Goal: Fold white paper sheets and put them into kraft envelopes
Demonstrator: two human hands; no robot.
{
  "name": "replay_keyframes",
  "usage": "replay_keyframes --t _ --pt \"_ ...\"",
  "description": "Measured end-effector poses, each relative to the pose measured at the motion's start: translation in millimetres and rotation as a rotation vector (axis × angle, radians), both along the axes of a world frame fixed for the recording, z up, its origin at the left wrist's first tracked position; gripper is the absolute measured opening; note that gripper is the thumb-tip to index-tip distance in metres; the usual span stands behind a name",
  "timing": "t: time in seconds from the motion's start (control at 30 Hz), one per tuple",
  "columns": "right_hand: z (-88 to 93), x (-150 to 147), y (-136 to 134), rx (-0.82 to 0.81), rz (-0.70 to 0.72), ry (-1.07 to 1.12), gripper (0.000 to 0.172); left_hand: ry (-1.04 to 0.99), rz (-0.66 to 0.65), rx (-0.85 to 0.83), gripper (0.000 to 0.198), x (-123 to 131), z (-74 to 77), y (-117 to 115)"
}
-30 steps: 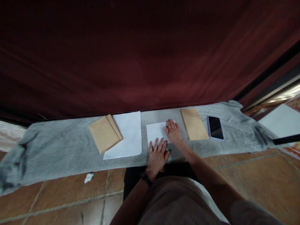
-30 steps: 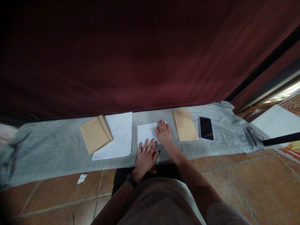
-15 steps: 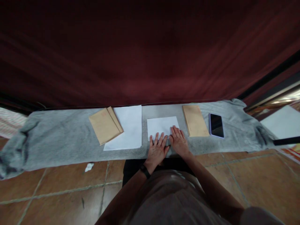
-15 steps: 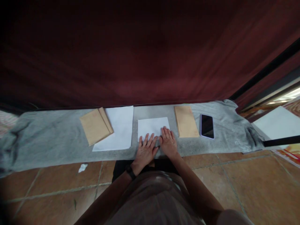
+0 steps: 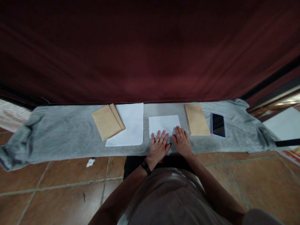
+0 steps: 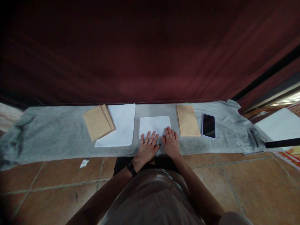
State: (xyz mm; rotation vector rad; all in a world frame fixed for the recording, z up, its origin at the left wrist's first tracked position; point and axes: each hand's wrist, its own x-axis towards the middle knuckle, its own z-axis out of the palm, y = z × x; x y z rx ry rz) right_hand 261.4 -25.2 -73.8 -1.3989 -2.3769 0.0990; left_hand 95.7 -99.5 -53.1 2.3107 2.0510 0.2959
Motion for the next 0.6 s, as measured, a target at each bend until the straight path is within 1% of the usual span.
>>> replay_keyframes --t 0.2,0.27,0.33,0.43,0.6 --pt "15.0 -7.0 -5.1 -0.017 0.140 -0.030 0.054 0.060 0.005 -0.030 0.060 0.9 0.8 0.9" --pt "15.9 -10.5 -6.9 -0.039 0.206 -0.044 0.053 0.089 -0.002 -0.049 0.060 1.2 1.9 1.2" --pt "13.8 -12.5 -8.7 -0.055 0.239 -0.057 0.052 0.107 -0.008 -0.056 0.061 1.1 3.0 1.5" --pt "8.0 -11.7 -11.2 -0.046 0.212 -0.066 0.055 0.105 -0.023 -0.051 0.062 0.0 4.2 2.0" --pt "0.6 -4.4 -12.8 0.022 0.165 -0.056 0.058 0.076 -0.062 -0.046 0.062 -4.4 5.7 2.0"
